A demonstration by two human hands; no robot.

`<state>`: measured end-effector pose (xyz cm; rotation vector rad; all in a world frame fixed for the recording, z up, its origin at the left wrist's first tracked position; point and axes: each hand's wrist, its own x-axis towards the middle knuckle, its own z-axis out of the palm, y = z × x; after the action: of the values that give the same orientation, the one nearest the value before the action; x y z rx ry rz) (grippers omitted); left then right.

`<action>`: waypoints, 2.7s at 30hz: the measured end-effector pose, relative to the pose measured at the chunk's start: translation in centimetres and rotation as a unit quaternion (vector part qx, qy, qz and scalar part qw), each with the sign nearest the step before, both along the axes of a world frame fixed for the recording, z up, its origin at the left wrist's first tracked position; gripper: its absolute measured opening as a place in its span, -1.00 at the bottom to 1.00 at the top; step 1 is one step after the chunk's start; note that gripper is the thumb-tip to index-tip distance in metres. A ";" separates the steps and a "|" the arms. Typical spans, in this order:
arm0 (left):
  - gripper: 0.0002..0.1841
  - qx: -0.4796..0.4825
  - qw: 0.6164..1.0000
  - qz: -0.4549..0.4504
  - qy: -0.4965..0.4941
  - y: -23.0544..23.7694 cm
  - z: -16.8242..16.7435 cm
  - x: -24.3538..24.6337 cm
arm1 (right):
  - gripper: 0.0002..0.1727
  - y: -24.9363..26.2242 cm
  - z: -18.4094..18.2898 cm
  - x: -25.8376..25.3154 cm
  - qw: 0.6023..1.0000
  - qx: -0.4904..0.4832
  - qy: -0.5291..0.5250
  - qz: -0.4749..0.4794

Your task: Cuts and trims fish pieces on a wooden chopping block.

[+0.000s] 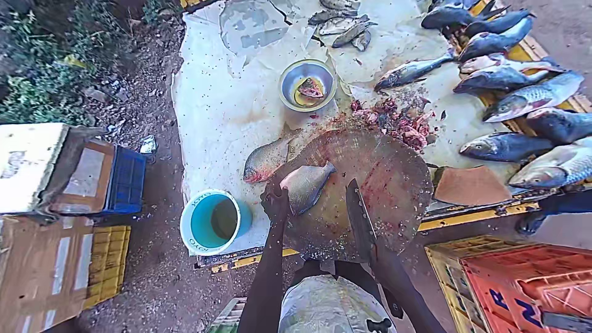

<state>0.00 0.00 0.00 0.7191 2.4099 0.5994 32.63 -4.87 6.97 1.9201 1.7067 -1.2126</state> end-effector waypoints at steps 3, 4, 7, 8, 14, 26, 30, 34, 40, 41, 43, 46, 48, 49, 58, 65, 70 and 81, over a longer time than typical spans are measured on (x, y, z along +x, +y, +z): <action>-0.62 0.063 0.981 0.058 -0.174 -4.0 -1.3 1.7 | -0.53 0.3 2.1 -2.1 0.999 0.007 -0.042 0.034; -0.63 0.070 0.979 0.057 -0.183 -4.8 -2.2 2.3 | -0.52 -0.2 2.8 -2.8 0.996 0.005 -0.059 0.062; -0.69 0.108 0.978 0.058 -0.169 -5.2 -1.2 3.3 | -0.45 -3.1 3.2 -4.4 0.987 -0.028 -0.106 0.120; -0.67 0.121 0.975 0.051 -0.178 -5.8 -0.3 3.5 | -0.43 -4.0 2.6 -4.6 0.986 -0.040 -0.113 0.117; -0.70 0.133 0.968 0.073 -0.199 -5.9 -2.5 2.6 | -0.56 -1.6 0.8 -11.2 0.973 0.156 -0.024 0.169; -0.71 0.103 0.976 0.036 -0.188 -5.6 -3.9 1.5 | -0.58 1.6 -2.8 -19.1 0.962 0.216 0.044 0.158; -0.71 0.090 0.979 0.031 -0.179 -5.4 -2.9 1.7 | -0.57 1.1 -0.9 -19.9 0.973 0.179 0.051 0.137; -0.67 0.107 0.977 -0.017 -0.184 -6.6 -2.5 1.8 | -0.61 0.9 -0.6 -20.2 0.970 0.191 0.059 0.137; -0.69 0.080 0.984 -0.029 -0.156 -6.5 -2.2 2.1 | -0.52 -1.5 -1.2 -18.0 0.977 0.126 -0.030 0.167; -0.72 0.074 0.985 -0.014 -0.157 -6.0 -2.3 1.9 | -0.54 -2.2 0.4 -17.2 0.977 0.087 -0.061 0.185; -0.75 0.082 0.982 -0.002 -0.170 -5.5 -3.0 1.5 | -0.57 -3.1 4.0 -16.0 0.969 0.013 -0.108 0.221; -0.73 0.096 0.977 -0.012 -0.191 -6.0 -3.2 1.3 | -0.61 -2.0 7.7 -16.9 0.962 -0.050 -0.122 0.239; -0.74 0.081 0.976 -0.014 -0.202 -5.5 -3.0 0.7 | -0.55 -0.8 7.3 -18.8 0.962 -0.056 -0.122 0.237; -0.76 0.073 0.976 -0.013 -0.203 -5.1 -3.1 0.2 | -0.52 -0.5 6.1 -19.8 0.964 -0.043 -0.121 0.231; -0.77 0.063 0.974 -0.025 -0.217 -5.3 -2.8 -0.3 | -0.55 3.0 1.4 -24.0 0.974 0.061 -0.078 0.202; -0.63 0.047 0.971 -0.041 -0.233 -6.0 -2.4 0.8 | -0.48 2.8 1.6 -22.6 0.974 0.030 -0.096 0.201; -0.73 0.034 0.976 -0.048 -0.207 -5.0 -1.9 0.7 | -0.47 6.6 -3.3 -25.0 0.976 0.090 -0.057 0.190; -0.71 0.099 0.972 -0.073 -0.199 -8.6 -2.1 4.5 | -0.59 4.6 -3.3 -20.6 0.978 0.065 -0.064 0.189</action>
<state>4.50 -8.63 -2.15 0.7667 1.9308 0.8423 12.01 -0.31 3.64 1.5980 2.0042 -0.8375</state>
